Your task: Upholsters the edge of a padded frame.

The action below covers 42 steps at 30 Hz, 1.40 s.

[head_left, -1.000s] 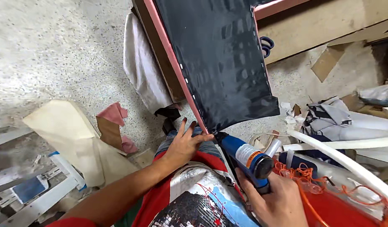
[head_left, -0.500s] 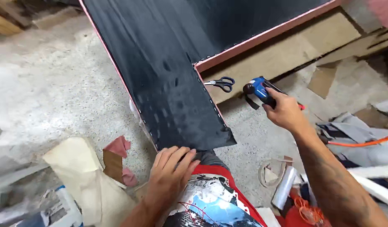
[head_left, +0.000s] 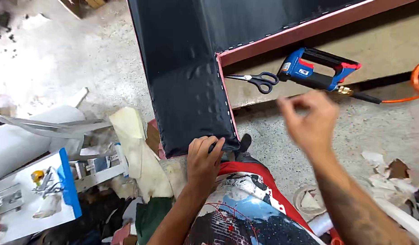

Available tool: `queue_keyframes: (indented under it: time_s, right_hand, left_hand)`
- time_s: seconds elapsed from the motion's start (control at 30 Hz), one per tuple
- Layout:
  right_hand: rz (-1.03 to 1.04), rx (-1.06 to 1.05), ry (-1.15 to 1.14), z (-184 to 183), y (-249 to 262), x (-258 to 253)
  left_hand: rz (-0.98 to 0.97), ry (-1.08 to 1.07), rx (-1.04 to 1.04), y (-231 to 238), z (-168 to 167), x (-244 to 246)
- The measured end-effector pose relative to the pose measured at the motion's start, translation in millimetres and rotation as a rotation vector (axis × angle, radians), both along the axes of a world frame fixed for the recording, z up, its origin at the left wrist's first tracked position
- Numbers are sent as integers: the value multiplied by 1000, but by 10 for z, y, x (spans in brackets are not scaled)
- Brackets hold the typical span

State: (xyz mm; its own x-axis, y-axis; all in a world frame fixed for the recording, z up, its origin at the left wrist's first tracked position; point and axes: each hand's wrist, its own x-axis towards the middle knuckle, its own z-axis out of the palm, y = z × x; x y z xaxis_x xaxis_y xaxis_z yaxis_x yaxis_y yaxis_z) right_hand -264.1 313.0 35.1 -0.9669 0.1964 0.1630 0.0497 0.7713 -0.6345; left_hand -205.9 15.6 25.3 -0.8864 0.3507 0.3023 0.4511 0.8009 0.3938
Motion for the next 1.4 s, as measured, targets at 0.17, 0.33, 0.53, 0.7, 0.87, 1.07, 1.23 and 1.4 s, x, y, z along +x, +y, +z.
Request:
queue_keyframes:
  time_s: [0.17, 0.33, 0.53, 0.7, 0.87, 1.07, 1.23, 1.4]
  right_hand:
    - [145, -159, -134, 71, -1008, 655]
    - [118, -356, -341, 137, -1048, 627]
    - [1, -851, -398, 100, -1145, 583]
    - [136, -386, -143, 77, -891, 534]
    - [521, -116, -36, 112, -870, 261]
    - [569, -100, 94, 10, -920, 259]
    - [569, -78, -7, 86, -873, 281]
    - [601, -6, 87, 25, -852, 277]
  left_hand:
    - [-87, -109, 60, -110, 222, -66]
    - [-207, -213, 3, -332, 491, -283]
    - [-327, -266, -79, -258, 333, -568]
    - [-319, -149, 3, -188, 225, -599]
    - [-272, -56, 104, -156, 140, -533]
    - [-191, 41, -93, -124, 131, -519]
    - [-161, 1, -94, -124, 129, -457]
    - [-168, -48, -173, -165, 242, -394]
